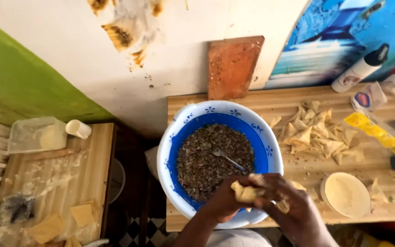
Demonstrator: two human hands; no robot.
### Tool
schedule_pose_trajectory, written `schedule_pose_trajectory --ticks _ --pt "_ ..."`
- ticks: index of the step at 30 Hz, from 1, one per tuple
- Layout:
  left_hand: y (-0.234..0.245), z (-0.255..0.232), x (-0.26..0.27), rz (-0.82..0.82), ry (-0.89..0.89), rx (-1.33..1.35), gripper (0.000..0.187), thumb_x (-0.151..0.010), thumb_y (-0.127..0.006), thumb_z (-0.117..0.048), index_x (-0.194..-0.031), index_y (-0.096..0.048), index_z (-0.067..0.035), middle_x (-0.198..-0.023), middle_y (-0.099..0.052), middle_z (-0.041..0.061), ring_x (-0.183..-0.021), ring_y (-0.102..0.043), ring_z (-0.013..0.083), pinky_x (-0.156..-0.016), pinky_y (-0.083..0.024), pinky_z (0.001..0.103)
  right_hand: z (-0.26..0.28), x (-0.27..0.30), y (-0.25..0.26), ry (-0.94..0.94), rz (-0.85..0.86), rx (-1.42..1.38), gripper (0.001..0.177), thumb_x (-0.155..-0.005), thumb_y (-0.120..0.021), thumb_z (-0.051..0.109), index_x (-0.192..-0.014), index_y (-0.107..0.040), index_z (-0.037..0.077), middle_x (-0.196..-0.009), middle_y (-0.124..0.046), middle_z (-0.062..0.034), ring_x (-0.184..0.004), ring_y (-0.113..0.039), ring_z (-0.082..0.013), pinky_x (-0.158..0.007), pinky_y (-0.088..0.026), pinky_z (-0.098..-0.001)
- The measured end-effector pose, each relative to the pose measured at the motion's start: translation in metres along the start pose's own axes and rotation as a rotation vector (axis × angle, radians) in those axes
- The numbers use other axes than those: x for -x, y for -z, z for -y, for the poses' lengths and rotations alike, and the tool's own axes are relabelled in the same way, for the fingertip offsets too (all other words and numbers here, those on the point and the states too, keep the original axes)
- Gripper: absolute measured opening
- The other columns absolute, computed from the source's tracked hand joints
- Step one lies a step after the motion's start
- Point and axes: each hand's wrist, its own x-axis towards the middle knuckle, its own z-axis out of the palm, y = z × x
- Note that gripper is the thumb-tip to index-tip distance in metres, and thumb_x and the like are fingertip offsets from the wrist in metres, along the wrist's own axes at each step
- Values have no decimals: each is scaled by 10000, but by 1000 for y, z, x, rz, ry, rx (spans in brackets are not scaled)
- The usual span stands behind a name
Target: The person repeatedly folds square pastry sheets into cones, scoops a dark filling into each cone with a spoon, and seals them into triangular samosas. The finished samosas are placed on a wooden counter. A second person is visible frying samosas in a pan nearby.
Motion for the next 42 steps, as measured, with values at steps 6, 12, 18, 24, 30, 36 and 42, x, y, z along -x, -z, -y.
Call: schedule_pose_trajectory --ticks 6,12,18,24,30,36,42 --pt "-32 -12 -4 4 -37 99 523 -894 -809 12 -1382 -626 -21 -1191 -679 63 -1090 -667 188 -940 -572 339 19 5 2 355 -103 203 442 -784 -798 102 -1206 -676 50 -1324 -665 -145 -1251 -625 -329 -1024 -501 -459" --pt "-141 -87 -37 -73 45 273 471 -790 -801 -266 -1197 -644 -90 -1223 -752 6 -1080 -728 135 -954 -559 310 11 9 21 339 -342 536 488 -754 -807 175 -1196 -660 30 -1154 -696 -71 -1119 -632 -313 -1043 -435 -513" --pt "-52 -11 -61 -264 143 -273 293 -829 -814 -162 -1063 -741 -2 -959 -757 45 -868 -674 146 -786 -531 301 -71 52 48 -369 -465 229 469 -792 -814 199 -1226 -689 72 -1068 -720 -54 -895 -684 -301 -749 -541 -443" --pt "-32 0 -66 -467 93 -60 285 -795 -777 1 -1074 -718 15 -998 -767 108 -945 -717 208 -840 -561 362 -185 98 75 -874 -91 886 617 -788 -801 347 -1372 -610 293 -1440 -480 -19 -1378 -399 -270 -1115 -381 -526" --pt "-50 -4 -72 -499 -35 -7 378 -784 -762 41 -1149 -667 19 -1131 -737 138 -1076 -704 226 -979 -541 381 -233 94 67 -835 -57 1002 783 -784 -790 383 -1496 -489 261 -1706 -115 -35 -1567 -34 -299 -1223 -110 -634" --pt "-42 2 -61 -461 -42 -52 494 -755 -750 39 -1240 -662 16 -1123 -725 166 -1073 -699 266 -995 -534 438 -255 106 65 -734 -166 995 560 -780 -798 363 -1278 -609 190 -1527 -422 -17 -1519 -261 -251 -1254 -166 -558" --pt "-31 3 -44 -256 -144 178 353 -816 -767 51 -1134 -624 1 -1094 -710 190 -1141 -698 382 -1066 -513 536 -216 89 82 -824 -629 201 557 -691 -901 290 -1142 -641 93 -1211 -658 -111 -1190 -590 -269 -1031 -492 -425"
